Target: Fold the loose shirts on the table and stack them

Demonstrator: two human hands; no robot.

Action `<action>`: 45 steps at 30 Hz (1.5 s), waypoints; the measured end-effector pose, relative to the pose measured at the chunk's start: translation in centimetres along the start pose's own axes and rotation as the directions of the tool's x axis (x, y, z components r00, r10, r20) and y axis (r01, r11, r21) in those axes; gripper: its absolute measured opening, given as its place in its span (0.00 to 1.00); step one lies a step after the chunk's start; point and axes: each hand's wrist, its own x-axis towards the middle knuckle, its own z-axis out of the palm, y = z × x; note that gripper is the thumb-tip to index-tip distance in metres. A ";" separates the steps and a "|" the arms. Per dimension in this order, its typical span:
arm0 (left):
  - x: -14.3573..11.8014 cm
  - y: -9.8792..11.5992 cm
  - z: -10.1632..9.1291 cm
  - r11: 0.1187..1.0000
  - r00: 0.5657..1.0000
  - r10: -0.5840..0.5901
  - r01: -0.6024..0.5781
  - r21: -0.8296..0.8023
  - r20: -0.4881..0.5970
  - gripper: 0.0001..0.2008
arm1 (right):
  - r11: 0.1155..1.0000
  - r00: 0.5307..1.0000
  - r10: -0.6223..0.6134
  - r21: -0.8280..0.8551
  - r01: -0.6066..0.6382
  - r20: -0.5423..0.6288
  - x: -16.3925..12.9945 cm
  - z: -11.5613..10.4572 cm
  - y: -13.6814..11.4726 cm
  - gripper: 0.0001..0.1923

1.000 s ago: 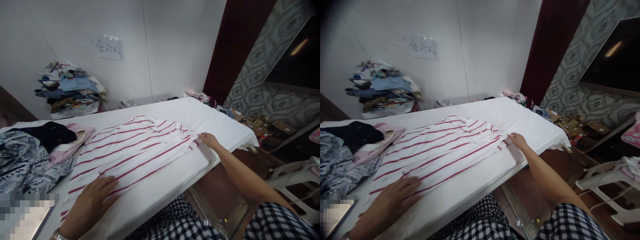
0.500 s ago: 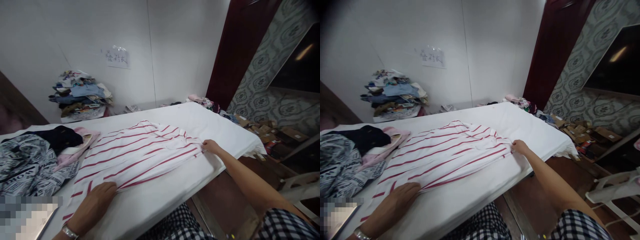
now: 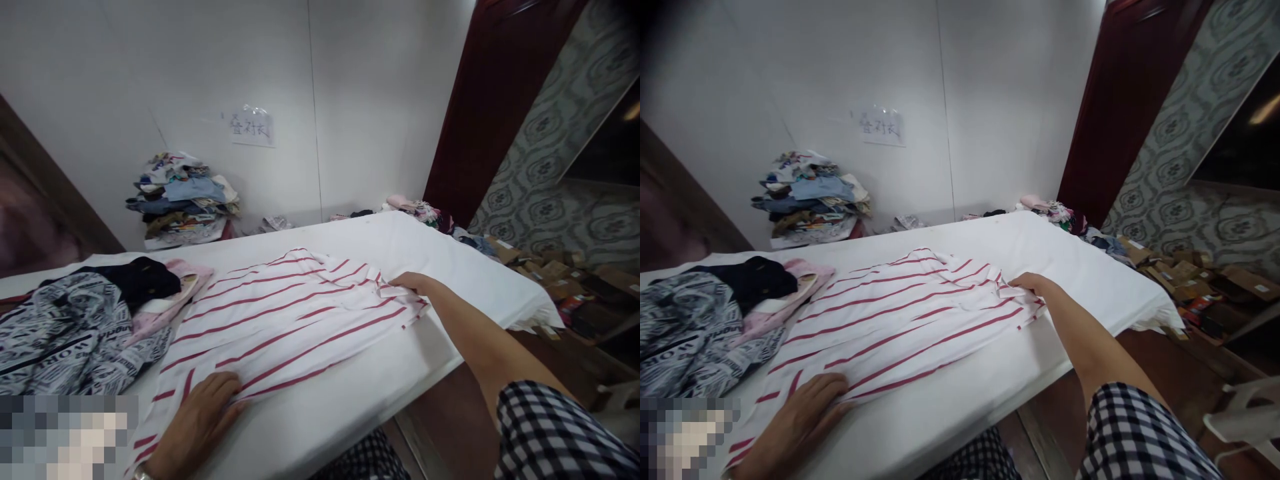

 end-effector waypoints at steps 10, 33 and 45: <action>1.2 -0.1 0.2 0.962 0.992 -0.128 0.130 -0.240 0.025 0.15 | 0.950 0.975 0.034 0.297 -0.100 0.219 -1.9 -0.4 -1.3 0.07; 0.9 -0.1 1.0 0.974 0.983 -0.143 0.119 -0.195 -0.114 0.13 | 0.990 0.991 0.133 -0.053 -0.134 -0.022 0.9 1.4 -1.8 0.10; 0.9 0.1 0.9 0.976 0.988 -0.126 0.107 -0.189 -0.092 0.14 | 0.965 0.833 -0.179 -0.258 0.046 -0.523 0.9 -2.1 -1.1 0.12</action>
